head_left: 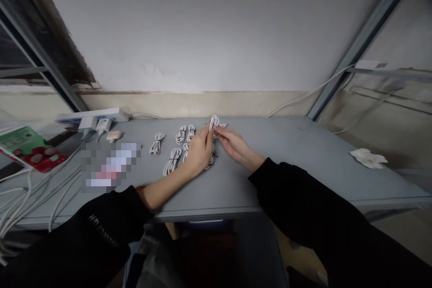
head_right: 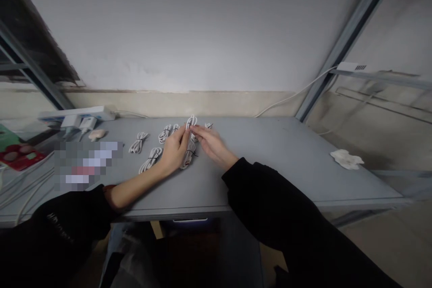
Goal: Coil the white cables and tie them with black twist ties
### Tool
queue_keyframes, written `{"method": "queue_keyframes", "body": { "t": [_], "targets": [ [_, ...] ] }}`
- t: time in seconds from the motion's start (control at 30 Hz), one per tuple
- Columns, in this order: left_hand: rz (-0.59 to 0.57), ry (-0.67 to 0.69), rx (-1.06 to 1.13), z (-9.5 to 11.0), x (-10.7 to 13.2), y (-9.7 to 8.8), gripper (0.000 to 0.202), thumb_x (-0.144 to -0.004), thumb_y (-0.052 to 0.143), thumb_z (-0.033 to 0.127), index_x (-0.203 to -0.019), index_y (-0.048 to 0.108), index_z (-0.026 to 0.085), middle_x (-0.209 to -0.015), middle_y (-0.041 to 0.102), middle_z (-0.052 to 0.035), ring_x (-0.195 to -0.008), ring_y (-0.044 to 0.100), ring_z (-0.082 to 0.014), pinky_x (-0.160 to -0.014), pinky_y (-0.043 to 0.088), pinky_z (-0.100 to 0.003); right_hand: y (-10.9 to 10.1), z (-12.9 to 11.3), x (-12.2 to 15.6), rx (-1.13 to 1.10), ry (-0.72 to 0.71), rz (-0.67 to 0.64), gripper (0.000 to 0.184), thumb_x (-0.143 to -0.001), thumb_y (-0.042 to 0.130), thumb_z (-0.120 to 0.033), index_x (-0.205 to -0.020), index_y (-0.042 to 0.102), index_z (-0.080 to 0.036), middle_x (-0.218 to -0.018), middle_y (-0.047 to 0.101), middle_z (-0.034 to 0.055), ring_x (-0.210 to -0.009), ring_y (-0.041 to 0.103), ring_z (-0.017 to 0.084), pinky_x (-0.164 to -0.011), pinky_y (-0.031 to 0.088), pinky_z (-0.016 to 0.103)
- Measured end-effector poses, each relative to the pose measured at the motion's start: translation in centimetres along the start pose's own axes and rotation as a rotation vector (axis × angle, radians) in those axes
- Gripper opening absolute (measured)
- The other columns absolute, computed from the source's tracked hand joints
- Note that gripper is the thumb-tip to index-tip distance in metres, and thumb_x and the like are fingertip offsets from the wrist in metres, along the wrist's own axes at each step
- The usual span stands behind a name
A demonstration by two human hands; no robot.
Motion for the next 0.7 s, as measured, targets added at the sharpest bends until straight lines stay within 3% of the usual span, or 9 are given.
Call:
{"method": "queue_keyframes", "body": {
  "t": [0.13,0.33,0.7],
  "targets": [
    [0.015,-0.01,-0.039,-0.5,0.1,0.1,0.035,-0.098,0.036,0.027,-0.118,0.061,0.016,-0.107,0.069,-0.0139,-0.1,0.064,-0.0228,-0.088,0.05,-0.04,0.5,0.6,-0.1,-0.017,0.06,-0.075,0.006,-0.075,0.074,-0.021,-0.08,0.071,-0.022,-0.088,0.069,-0.0012,-0.093,0.06,0.012,-0.099,0.042,0.029],
    [0.05,-0.072,-0.018,-0.9,0.3,-0.2,0.039,-0.096,0.038,0.025,-0.132,0.052,0.019,-0.115,0.068,-0.013,-0.096,0.066,-0.0219,-0.085,0.053,-0.038,1.1,1.1,0.5,0.017,0.172,-0.135,0.025,-0.073,0.077,-0.024,-0.097,0.069,-0.025,-0.091,0.068,-0.0022,-0.083,0.059,0.012,-0.084,0.044,0.028],
    [-0.038,-0.058,0.06,-0.8,0.3,0.6,0.042,-0.096,0.036,0.027,-0.131,0.057,0.019,-0.121,0.066,-0.0124,-0.112,0.061,-0.0231,-0.098,0.049,-0.042,0.8,1.8,0.2,0.017,0.185,-0.153,0.025,-0.066,0.083,-0.029,-0.083,0.066,-0.021,-0.086,0.066,-0.001,-0.084,0.058,0.013,-0.086,0.044,0.029]
  ]
}}
Point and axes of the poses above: each hand's wrist, its own x-axis away from the middle knuckle, its own y-axis out of the palm, z = x × y, the point moved 10 cm from there along -x, towards the middle knuckle
